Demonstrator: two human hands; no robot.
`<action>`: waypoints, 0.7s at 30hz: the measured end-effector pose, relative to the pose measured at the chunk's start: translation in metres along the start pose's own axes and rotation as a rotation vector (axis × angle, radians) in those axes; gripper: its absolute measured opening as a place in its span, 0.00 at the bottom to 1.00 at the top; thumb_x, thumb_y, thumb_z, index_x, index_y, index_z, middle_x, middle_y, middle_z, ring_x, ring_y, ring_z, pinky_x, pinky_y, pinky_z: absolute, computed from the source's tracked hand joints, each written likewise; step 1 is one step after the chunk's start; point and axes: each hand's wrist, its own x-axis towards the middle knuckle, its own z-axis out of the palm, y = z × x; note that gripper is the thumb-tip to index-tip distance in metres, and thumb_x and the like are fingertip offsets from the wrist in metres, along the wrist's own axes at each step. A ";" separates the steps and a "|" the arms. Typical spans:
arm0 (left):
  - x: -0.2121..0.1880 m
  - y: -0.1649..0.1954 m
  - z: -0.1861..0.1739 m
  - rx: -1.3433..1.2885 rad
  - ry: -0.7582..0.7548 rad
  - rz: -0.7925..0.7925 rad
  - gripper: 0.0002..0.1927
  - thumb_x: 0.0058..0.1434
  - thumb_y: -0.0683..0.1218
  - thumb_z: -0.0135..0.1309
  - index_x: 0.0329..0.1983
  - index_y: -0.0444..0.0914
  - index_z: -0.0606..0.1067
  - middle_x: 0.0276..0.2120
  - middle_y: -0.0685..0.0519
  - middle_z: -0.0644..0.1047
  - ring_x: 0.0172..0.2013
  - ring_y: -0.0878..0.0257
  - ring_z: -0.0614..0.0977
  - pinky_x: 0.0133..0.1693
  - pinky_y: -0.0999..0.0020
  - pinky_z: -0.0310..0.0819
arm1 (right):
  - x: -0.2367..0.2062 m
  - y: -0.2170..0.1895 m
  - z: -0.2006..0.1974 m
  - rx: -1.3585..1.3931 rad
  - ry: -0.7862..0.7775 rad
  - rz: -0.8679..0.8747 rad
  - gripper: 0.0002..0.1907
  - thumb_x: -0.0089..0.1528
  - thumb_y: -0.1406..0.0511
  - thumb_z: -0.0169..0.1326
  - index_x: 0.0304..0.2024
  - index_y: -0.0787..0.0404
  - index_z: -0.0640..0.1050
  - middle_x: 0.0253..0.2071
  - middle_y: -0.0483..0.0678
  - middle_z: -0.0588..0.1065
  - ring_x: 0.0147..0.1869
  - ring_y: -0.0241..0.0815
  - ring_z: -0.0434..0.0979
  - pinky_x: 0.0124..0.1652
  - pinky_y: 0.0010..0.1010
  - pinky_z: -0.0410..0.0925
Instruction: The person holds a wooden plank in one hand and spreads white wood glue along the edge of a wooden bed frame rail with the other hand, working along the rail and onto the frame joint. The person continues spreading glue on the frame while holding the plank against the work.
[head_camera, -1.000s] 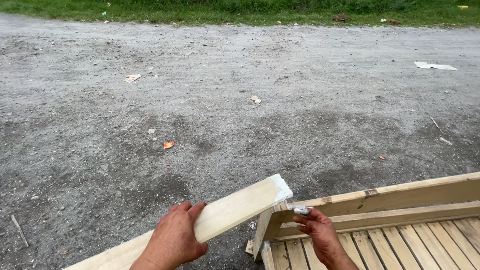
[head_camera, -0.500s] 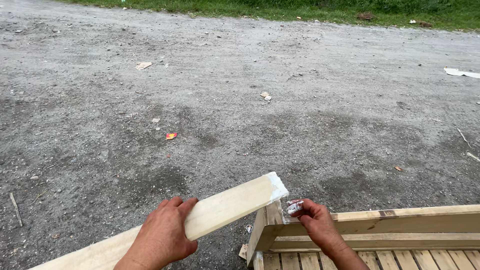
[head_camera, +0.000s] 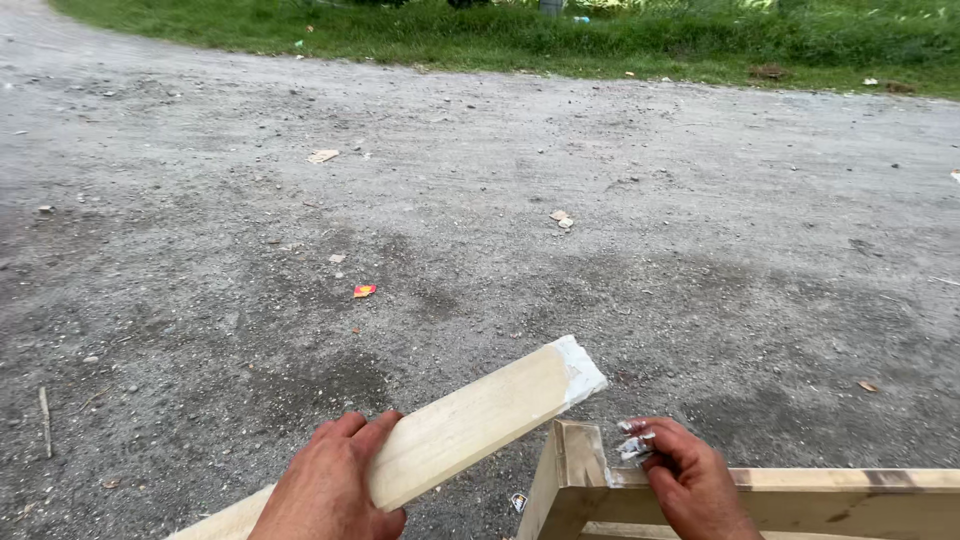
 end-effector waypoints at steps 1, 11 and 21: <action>0.003 -0.004 0.005 -0.015 0.021 -0.004 0.53 0.46 0.49 0.70 0.75 0.56 0.57 0.70 0.56 0.60 0.73 0.60 0.59 0.75 0.64 0.54 | 0.004 0.007 0.004 -0.004 0.027 -0.067 0.23 0.53 0.81 0.50 0.46 0.61 0.83 0.51 0.44 0.79 0.44 0.30 0.78 0.43 0.22 0.70; -0.015 0.004 0.095 -0.071 0.216 0.035 0.52 0.43 0.49 0.70 0.73 0.53 0.60 0.66 0.53 0.65 0.70 0.57 0.64 0.71 0.60 0.59 | -0.017 0.034 0.006 0.019 -0.034 -0.236 0.21 0.50 0.80 0.48 0.42 0.63 0.82 0.53 0.44 0.78 0.42 0.33 0.83 0.42 0.25 0.75; -0.096 0.067 0.137 -0.125 0.361 -0.121 0.48 0.43 0.48 0.68 0.70 0.49 0.64 0.55 0.55 0.73 0.61 0.59 0.74 0.64 0.62 0.74 | -0.082 0.046 -0.003 0.094 -0.050 -0.334 0.26 0.51 0.78 0.51 0.52 0.63 0.80 0.52 0.46 0.79 0.44 0.36 0.85 0.45 0.27 0.78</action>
